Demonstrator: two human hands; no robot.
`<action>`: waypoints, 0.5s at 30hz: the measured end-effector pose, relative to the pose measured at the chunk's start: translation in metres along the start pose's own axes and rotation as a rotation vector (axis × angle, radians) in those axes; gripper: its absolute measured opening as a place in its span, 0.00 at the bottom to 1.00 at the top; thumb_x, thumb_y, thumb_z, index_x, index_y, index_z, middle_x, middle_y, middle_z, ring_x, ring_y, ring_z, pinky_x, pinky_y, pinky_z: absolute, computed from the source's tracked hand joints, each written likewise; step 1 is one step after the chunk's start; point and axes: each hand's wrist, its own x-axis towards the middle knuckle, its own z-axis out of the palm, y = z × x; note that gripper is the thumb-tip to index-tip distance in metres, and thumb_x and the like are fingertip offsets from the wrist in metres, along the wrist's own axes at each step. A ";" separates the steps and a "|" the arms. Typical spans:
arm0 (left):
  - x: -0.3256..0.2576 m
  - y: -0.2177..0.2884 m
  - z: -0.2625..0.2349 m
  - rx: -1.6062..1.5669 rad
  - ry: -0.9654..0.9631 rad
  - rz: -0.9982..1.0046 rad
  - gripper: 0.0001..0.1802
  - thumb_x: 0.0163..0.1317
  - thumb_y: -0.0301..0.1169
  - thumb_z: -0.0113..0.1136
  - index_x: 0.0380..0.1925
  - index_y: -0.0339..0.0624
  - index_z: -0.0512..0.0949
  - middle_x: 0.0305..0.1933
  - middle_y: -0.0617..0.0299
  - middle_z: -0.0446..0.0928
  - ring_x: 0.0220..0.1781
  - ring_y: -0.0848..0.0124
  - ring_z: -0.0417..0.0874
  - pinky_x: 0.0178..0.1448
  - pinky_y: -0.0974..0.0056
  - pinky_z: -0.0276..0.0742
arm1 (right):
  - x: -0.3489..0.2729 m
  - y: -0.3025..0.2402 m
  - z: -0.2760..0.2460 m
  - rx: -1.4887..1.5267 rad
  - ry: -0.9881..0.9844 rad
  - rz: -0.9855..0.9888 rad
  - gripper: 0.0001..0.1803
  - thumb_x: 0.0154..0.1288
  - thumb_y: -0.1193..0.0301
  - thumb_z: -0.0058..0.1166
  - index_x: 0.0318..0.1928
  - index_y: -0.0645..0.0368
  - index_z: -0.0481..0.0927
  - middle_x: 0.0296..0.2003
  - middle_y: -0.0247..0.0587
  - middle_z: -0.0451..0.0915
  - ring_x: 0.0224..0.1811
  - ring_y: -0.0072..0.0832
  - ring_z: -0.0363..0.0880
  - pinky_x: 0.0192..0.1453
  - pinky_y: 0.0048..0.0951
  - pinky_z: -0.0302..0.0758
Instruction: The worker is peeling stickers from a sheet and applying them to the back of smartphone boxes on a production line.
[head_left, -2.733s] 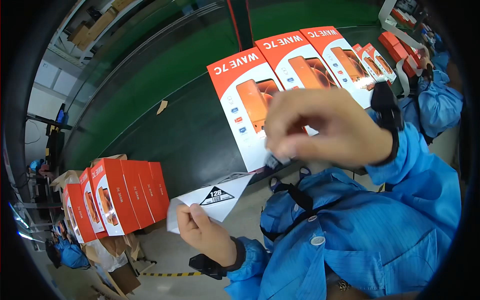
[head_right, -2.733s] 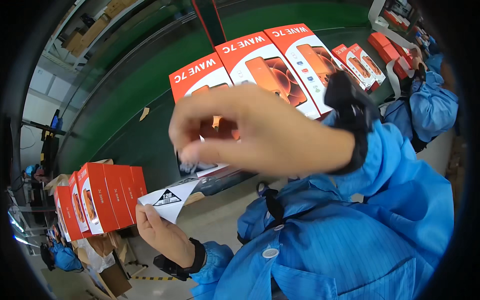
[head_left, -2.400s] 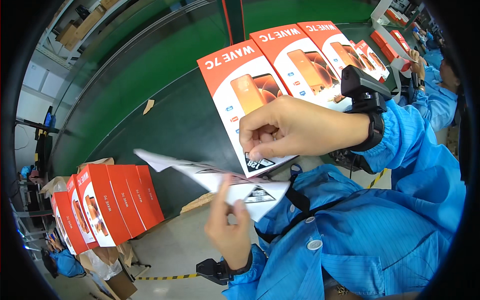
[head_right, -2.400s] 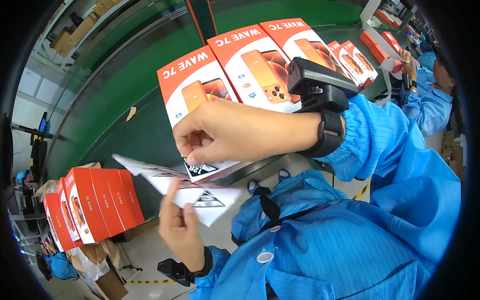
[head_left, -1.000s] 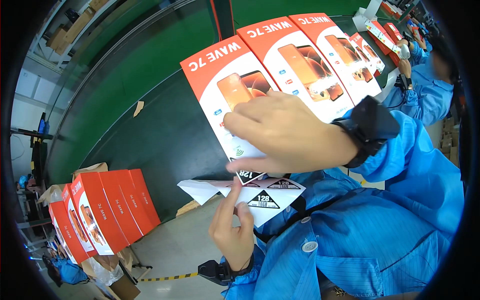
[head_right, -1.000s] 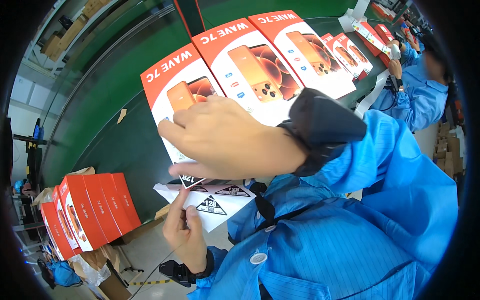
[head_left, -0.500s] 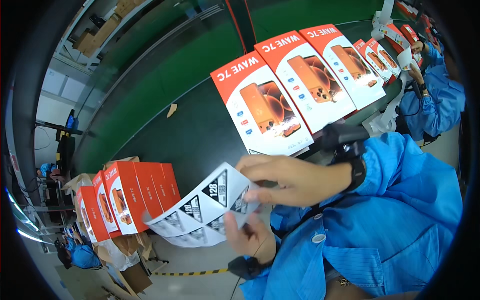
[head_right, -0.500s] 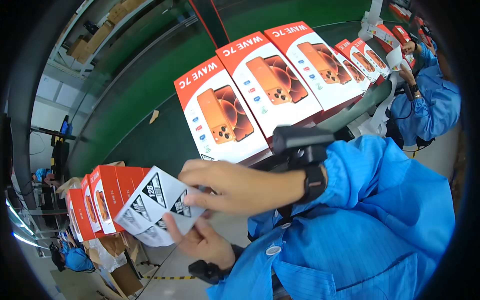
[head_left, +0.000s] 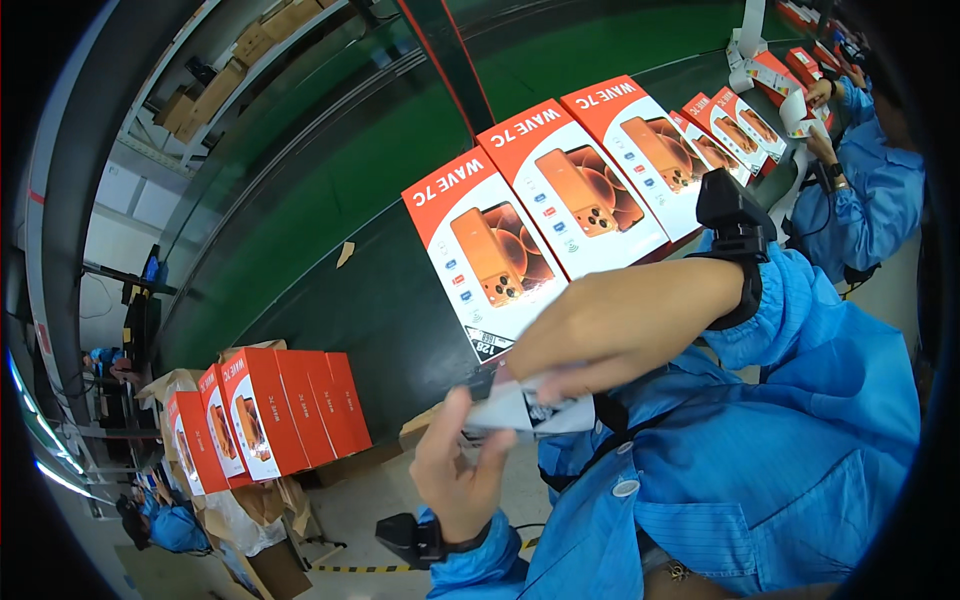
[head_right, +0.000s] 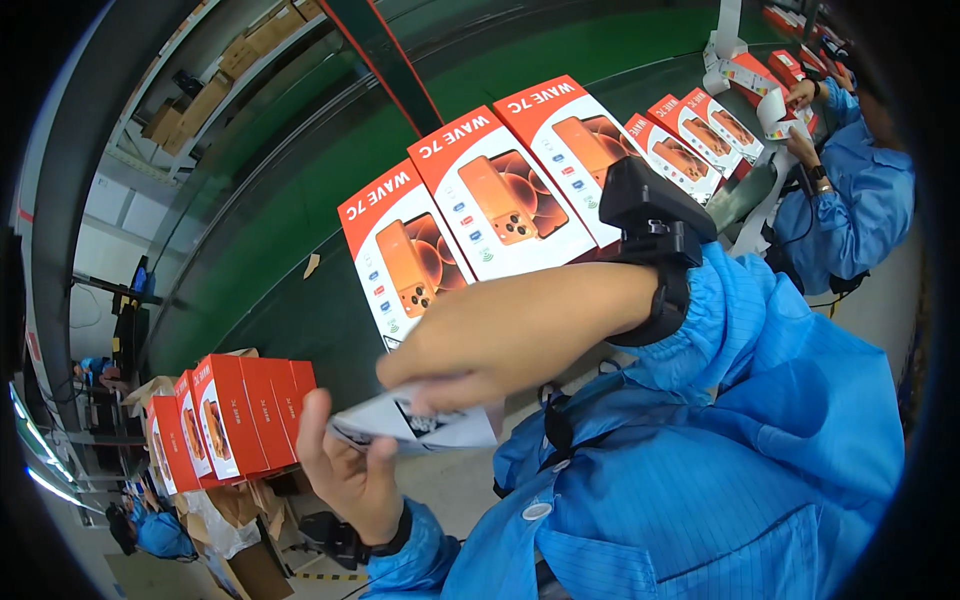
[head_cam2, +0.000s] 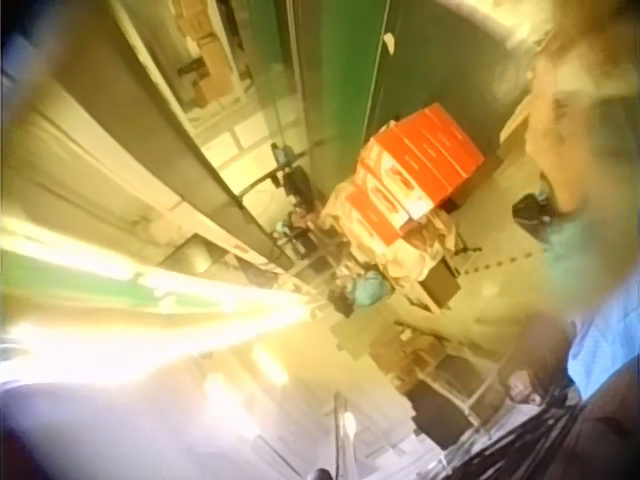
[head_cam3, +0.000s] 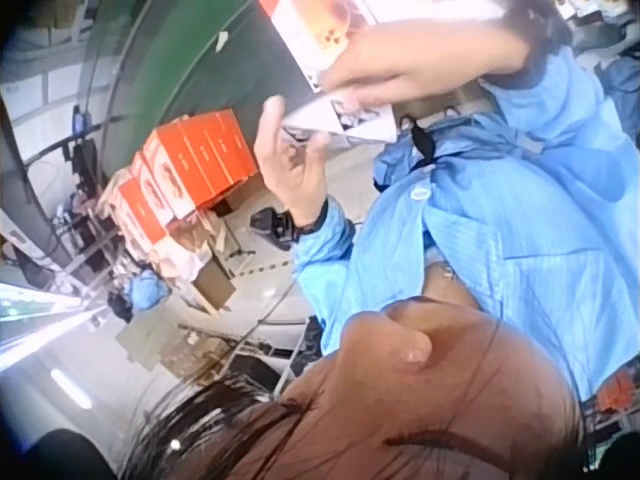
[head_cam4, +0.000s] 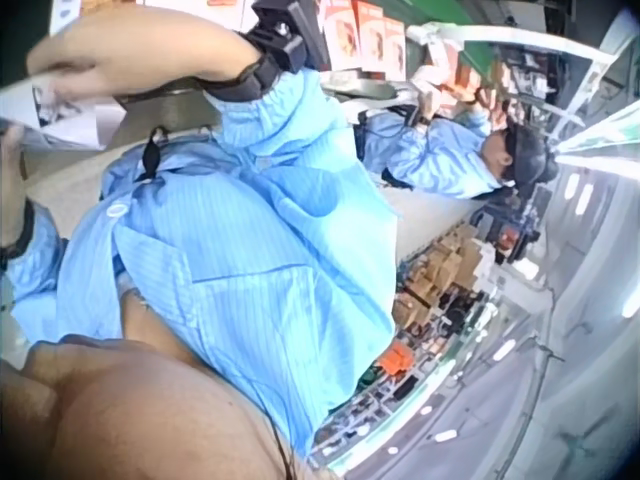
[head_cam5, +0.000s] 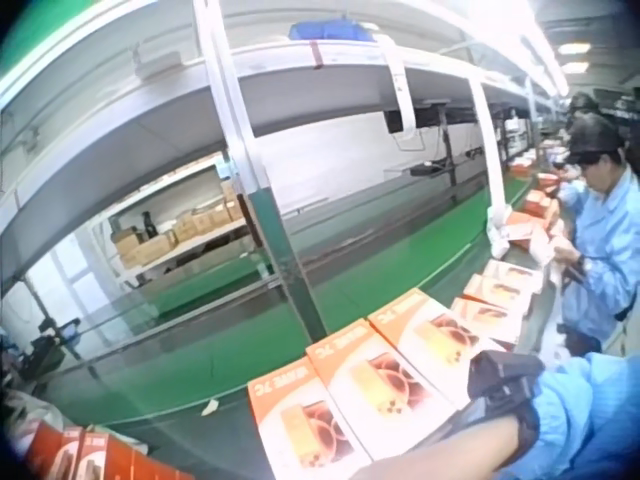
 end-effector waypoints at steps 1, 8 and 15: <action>0.009 0.005 0.009 0.032 0.091 -0.032 0.26 0.52 0.29 0.57 0.50 0.31 0.61 0.39 0.50 0.71 0.41 0.66 0.74 0.45 0.69 0.69 | -0.002 -0.001 -0.002 0.080 0.076 0.075 0.11 0.57 0.67 0.45 0.35 0.61 0.66 0.28 0.43 0.71 0.28 0.40 0.72 0.31 0.35 0.70; 0.018 0.013 0.034 -0.113 0.234 -0.173 0.24 0.53 0.26 0.56 0.49 0.28 0.62 0.40 0.47 0.72 0.39 0.70 0.76 0.42 0.73 0.71 | -0.017 0.005 0.027 0.042 0.528 -0.098 0.18 0.53 0.71 0.53 0.46 0.60 0.70 0.32 0.41 0.66 0.34 0.32 0.67 0.37 0.27 0.66; 0.021 0.014 0.037 -0.231 0.182 -0.297 0.24 0.49 0.23 0.60 0.46 0.28 0.64 0.42 0.47 0.72 0.44 0.68 0.74 0.48 0.69 0.68 | -0.025 0.003 0.026 0.128 0.548 -0.033 0.09 0.53 0.75 0.49 0.37 0.62 0.71 0.33 0.43 0.67 0.37 0.38 0.69 0.39 0.32 0.66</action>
